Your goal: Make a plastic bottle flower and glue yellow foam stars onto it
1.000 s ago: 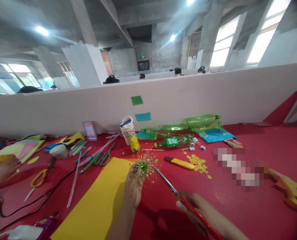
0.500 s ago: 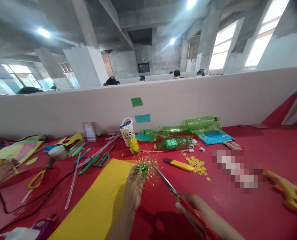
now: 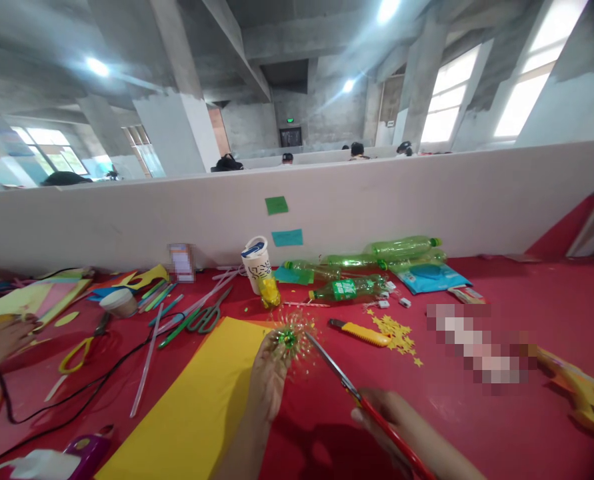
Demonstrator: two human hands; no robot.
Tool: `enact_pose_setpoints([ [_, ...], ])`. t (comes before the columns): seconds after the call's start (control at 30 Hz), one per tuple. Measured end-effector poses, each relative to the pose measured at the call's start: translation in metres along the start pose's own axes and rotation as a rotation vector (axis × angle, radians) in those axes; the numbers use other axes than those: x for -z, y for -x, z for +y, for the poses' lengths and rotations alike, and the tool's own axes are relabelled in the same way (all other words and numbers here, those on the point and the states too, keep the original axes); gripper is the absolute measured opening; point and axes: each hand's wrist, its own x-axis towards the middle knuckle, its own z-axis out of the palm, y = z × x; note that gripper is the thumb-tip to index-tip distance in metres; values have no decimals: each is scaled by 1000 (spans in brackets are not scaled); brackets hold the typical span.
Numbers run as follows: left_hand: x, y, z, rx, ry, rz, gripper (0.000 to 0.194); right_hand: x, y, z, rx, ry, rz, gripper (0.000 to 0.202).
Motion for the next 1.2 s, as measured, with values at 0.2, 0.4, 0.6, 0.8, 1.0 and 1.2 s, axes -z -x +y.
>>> enact_pose_setpoints([
  [0.2,-1,1,1,-17,7,14,29,-1,-1,5,80,49,40,41],
  [0.4,-3,2,1,1,-3,20,31,-2,-3,8,50,37,68,42],
  [0.6,1,1,-1,14,-11,-29,29,-1,-2,8,53,21,65,44],
  [0.8,0,0,-2,22,-22,-11,28,-3,-1,-4,-89,-24,75,45],
  [1.0,-7,5,6,6,-9,-45,24,-7,-3,-7,-128,-71,125,46],
  [1.2,-5,3,8,-7,-9,-29,23,-6,-4,3,-106,-125,100,55],
])
